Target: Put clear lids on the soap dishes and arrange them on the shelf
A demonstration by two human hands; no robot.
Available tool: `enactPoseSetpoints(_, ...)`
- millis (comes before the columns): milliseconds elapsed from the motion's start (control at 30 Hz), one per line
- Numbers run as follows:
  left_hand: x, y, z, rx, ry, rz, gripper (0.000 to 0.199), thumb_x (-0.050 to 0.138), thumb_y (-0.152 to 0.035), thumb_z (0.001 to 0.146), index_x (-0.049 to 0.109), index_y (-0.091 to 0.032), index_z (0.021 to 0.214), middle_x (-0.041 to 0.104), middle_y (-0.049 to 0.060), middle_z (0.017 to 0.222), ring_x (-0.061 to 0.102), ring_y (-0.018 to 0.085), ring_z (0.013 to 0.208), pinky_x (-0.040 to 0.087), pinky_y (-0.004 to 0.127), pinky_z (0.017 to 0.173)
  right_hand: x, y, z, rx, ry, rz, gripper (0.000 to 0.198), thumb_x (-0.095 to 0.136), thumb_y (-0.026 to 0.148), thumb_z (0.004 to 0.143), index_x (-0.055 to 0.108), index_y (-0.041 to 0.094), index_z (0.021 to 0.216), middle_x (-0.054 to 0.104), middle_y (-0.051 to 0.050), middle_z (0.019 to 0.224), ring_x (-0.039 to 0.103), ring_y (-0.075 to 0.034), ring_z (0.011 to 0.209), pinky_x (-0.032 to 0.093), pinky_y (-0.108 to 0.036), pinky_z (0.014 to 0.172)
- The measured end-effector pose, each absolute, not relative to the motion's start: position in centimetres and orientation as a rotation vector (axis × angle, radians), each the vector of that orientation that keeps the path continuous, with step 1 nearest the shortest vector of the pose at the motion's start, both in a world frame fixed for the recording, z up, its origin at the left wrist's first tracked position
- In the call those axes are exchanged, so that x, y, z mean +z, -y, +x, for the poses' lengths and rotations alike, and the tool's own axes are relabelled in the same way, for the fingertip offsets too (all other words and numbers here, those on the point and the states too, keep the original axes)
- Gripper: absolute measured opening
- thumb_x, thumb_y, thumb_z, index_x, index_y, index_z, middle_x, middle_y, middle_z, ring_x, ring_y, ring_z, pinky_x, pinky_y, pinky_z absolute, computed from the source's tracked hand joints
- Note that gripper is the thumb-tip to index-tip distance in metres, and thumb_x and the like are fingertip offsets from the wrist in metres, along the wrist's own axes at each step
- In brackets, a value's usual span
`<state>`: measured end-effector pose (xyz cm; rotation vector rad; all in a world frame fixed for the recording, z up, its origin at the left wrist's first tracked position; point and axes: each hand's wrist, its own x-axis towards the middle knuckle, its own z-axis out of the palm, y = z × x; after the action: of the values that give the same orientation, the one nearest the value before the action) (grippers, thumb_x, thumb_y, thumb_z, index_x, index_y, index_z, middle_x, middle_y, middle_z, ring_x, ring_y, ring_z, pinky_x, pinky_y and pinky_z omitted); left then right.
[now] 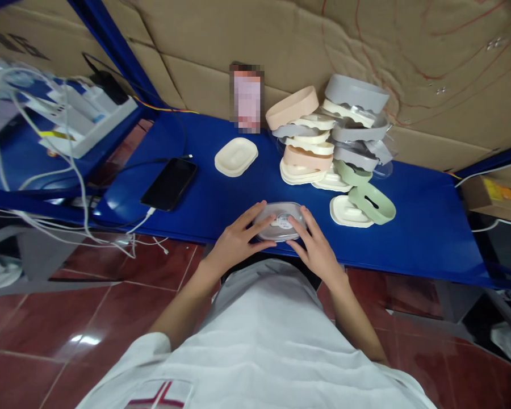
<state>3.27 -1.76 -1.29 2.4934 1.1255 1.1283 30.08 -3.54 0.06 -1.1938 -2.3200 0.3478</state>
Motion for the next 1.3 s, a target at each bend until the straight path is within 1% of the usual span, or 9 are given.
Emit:
enactPoseSetpoints(200,-0.7,1.8,3.0,1.069,-1.101,2.343,0.059,0.077,-0.043,0.098,0.058,-0.032,0.153,0.052,0.014,0.163,0.057,0.031,0.148,0.054,0.052,0.119,0.6,3.2,30.3,0.459,2.325,-1.227,0.081,0.066,0.036,0.106,0.021,0.042,0.173,0.015,-0.008,0.183,0.028,-0.032,0.166,0.046,-0.053,0.127)
enactPoseSetpoints(300,0.4,1.7,2.6,0.938,-1.007,2.284,0.067,0.075,-0.049,0.099,0.050,-0.035,0.159,0.046,0.012,0.169,0.051,0.032,0.153,0.051,0.051,0.123,1.5,3.2,31.5,0.459,2.367,-1.169,0.076,0.067,0.036,0.105,0.030,0.041,0.171,0.019,-0.008,0.182,0.031,-0.031,0.165,0.047,-0.050,0.127)
enactPoseSetpoints(433,1.9,-0.5,1.5,0.911,-1.127,2.276,0.074,0.061,-0.051,0.106,0.031,-0.031,0.170,0.035,0.014,0.176,0.039,0.032,0.162,0.041,0.053,0.129,2.7,3.9,37.7,0.044,2.141,-1.259,0.074,0.076,0.040,0.099,0.044,0.037,0.166,0.038,-0.011,0.175,0.043,-0.033,0.159,0.044,-0.053,0.127)
enactPoseSetpoints(600,1.2,-5.4,-1.0,0.801,-1.797,2.367,0.070,0.052,-0.053,0.108,0.039,-0.018,0.166,0.033,0.024,0.175,0.030,0.048,0.163,0.027,0.075,0.127,1.9,4.3,50.0,-0.494,1.443,-1.751,0.085,0.076,0.065,0.092,0.056,0.015,0.158,0.049,-0.027,0.163,0.047,-0.044,0.153,0.042,-0.062,0.124)
enactPoseSetpoints(733,0.6,-6.5,-2.5,0.645,-1.904,2.390,0.056,0.045,-0.050,0.109,0.056,-0.015,0.152,0.051,0.025,0.162,0.056,0.046,0.144,0.047,0.067,0.115,-0.9,3.9,55.7,-0.437,1.261,-2.000,0.096,0.066,0.080,0.089,0.059,0.009,0.154,0.048,-0.032,0.160,0.050,-0.050,0.148,0.044,-0.068,0.118)
enactPoseSetpoints(833,0.4,-5.1,-2.9,0.667,-1.955,2.373,0.047,0.049,-0.053,0.107,0.067,-0.016,0.130,0.061,0.022,0.147,0.068,0.041,0.125,0.059,0.053,0.099,-2.0,3.3,55.9,-0.376,1.345,-2.051,0.093,0.063,0.077,0.091,0.056,0.012,0.157,0.038,-0.031,0.168,0.044,-0.051,0.152,0.042,-0.071,0.117)
enactPoseSetpoints(933,0.2,-3.3,-2.6,0.714,-1.919,2.357,0.041,0.053,-0.051,0.106,0.069,-0.016,0.122,0.062,0.021,0.143,0.068,0.041,0.123,0.059,0.053,0.097,-1.4,2.5,53.5,-0.446,1.529,-1.979,0.081,0.057,0.070,0.099,0.055,0.014,0.158,0.033,-0.028,0.173,0.033,-0.049,0.160,0.033,-0.074,0.121)
enactPoseSetpoints(1133,0.6,-0.8,2.5,1.004,-1.711,2.450,0.031,0.058,-0.034,0.106,0.065,-0.020,0.133,0.058,0.020,0.153,0.053,0.041,0.147,0.044,0.063,0.120,0.1,1.1,47.9,-0.155,1.969,-1.684,0.044,0.053,0.050,0.110,0.069,0.022,0.140,0.074,-0.014,0.139,0.065,-0.033,0.136,0.045,-0.055,0.117)
enactPoseSetpoints(1300,1.9,0.2,11.8,0.834,-1.124,2.640,0.049,0.054,-0.033,0.109,0.050,-0.023,0.157,0.056,0.016,0.160,0.057,0.032,0.146,0.049,0.049,0.120,0.5,3.0,46.0,0.007,2.008,-1.578,0.034,0.061,0.041,0.108,0.071,0.025,0.137,0.075,-0.010,0.138,0.067,-0.031,0.133,0.049,-0.054,0.116)
